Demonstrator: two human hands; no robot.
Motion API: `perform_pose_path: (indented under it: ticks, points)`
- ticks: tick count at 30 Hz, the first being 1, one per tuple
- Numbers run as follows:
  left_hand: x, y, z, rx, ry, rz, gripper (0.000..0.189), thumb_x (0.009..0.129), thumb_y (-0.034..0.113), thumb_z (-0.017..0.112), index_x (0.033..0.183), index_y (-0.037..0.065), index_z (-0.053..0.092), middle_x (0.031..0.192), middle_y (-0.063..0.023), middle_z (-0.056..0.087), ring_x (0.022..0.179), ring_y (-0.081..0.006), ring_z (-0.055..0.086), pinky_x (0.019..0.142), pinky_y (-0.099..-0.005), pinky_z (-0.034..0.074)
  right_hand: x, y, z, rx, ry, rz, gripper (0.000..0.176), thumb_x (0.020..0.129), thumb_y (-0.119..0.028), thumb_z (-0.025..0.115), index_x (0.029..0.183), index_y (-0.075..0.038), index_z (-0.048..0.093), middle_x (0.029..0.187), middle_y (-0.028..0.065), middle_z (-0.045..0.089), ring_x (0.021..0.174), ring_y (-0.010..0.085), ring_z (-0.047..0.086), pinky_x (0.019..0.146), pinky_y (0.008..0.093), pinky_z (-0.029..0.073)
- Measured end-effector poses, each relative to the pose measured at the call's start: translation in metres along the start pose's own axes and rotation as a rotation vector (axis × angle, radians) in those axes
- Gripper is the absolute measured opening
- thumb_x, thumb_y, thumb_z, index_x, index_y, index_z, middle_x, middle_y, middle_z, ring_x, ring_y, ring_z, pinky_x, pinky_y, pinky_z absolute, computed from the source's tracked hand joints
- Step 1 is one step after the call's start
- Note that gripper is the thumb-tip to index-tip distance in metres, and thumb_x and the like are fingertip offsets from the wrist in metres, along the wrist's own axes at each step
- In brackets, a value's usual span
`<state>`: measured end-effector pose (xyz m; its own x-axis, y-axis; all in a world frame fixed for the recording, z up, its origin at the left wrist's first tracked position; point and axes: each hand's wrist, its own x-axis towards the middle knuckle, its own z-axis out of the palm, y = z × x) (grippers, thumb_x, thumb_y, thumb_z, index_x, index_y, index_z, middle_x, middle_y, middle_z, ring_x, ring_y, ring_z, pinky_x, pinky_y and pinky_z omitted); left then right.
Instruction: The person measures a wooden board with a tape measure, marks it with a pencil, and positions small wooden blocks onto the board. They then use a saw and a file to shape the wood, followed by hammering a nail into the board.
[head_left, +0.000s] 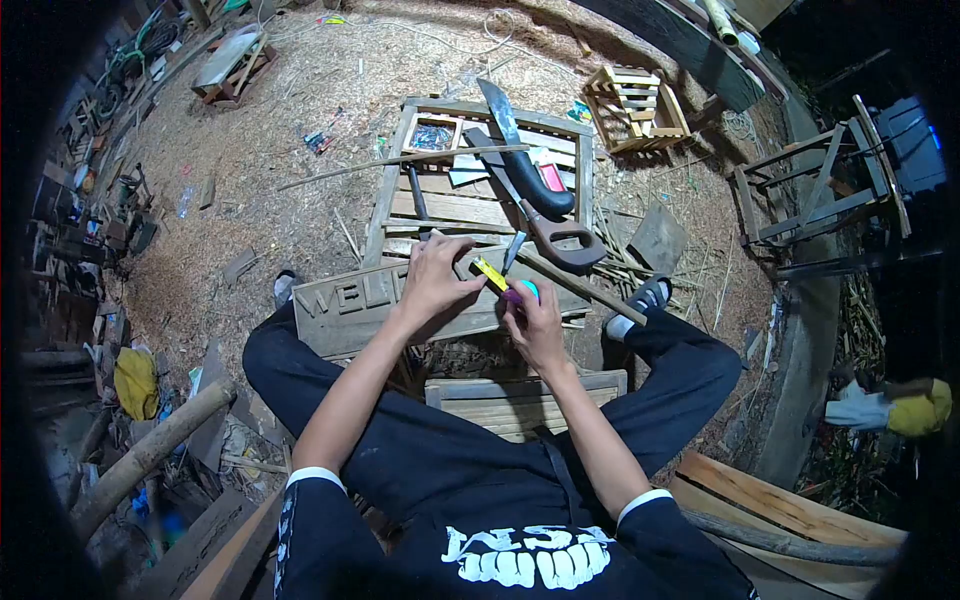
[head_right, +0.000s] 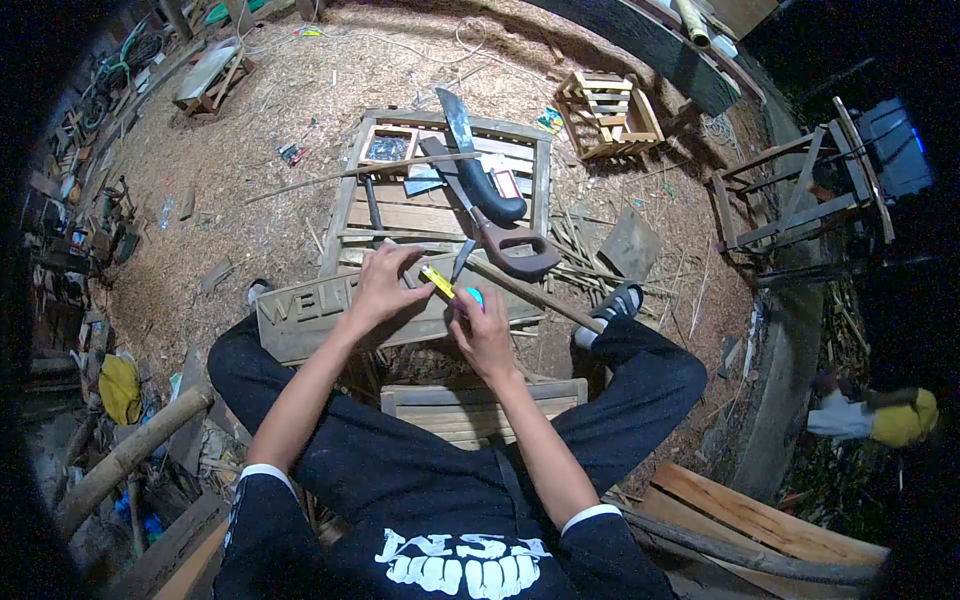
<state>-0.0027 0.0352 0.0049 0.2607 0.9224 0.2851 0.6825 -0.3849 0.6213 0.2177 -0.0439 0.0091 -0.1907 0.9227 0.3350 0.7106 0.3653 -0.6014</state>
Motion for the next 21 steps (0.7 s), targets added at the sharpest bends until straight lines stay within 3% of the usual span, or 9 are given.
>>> perform_pose_path:
  ticks: [2, 15, 18, 20, 21]
  points:
    - [0.000, -0.002, 0.003, -0.065, -0.067, -0.094, 0.062, 0.072, 0.041, 0.088, 0.124, 0.011, 0.073, 0.116, -0.0081, 0.076, 0.110, -0.0262, 0.068, 0.099, -0.0437, 0.047, -0.001, 0.001, 0.001, 0.000, -0.008, -0.013, 0.061, 0.078, -0.003, 0.080, 0.136, -0.008, 0.060, 0.124, 0.0210, 0.056, 0.111, 0.0430, 0.057, 0.096, 0.0515, 0.050]
    - [0.000, -0.004, 0.005, -0.041, -0.058, -0.107, 0.066, 0.074, 0.044, 0.087, 0.129, 0.012, 0.071, 0.117, -0.0081, 0.076, 0.110, -0.0262, 0.069, 0.101, -0.0440, 0.045, 0.000, -0.003, 0.005, 0.006, 0.030, 0.013, 0.050, 0.090, -0.005, 0.074, 0.137, -0.008, 0.058, 0.123, 0.0222, 0.056, 0.109, 0.0429, 0.057, 0.095, 0.0522, 0.049]
    - [0.000, -0.002, 0.002, -0.047, -0.095, -0.119, 0.053, 0.076, 0.043, 0.086, 0.120, 0.016, 0.076, 0.117, -0.0060, 0.076, 0.111, -0.0258, 0.067, 0.102, -0.0445, 0.044, 0.000, -0.002, 0.005, 0.020, 0.058, 0.009, 0.049, 0.091, -0.005, 0.074, 0.137, -0.008, 0.058, 0.122, 0.0217, 0.056, 0.108, 0.0424, 0.057, 0.095, 0.0515, 0.049]
    - [0.001, -0.001, -0.001, -0.030, -0.076, 0.009, 0.034, 0.078, 0.038, 0.086, 0.105, 0.018, 0.081, 0.117, -0.0033, 0.076, 0.112, -0.0249, 0.066, 0.106, -0.0459, 0.043, 0.000, -0.003, 0.004, 0.016, 0.061, 0.004, 0.049, 0.091, -0.005, 0.074, 0.137, -0.008, 0.058, 0.121, 0.0215, 0.056, 0.108, 0.0421, 0.057, 0.095, 0.0511, 0.049]
    - [0.001, -0.002, 0.001, -0.030, -0.075, 0.010, 0.034, 0.078, 0.038, 0.086, 0.105, 0.018, 0.081, 0.117, -0.0033, 0.076, 0.112, -0.0249, 0.066, 0.106, -0.0459, 0.043, 0.000, -0.003, 0.005, 0.028, 0.049, 0.018, 0.049, 0.091, -0.005, 0.074, 0.137, -0.008, 0.058, 0.121, 0.0215, 0.057, 0.108, 0.0421, 0.057, 0.095, 0.0510, 0.049]
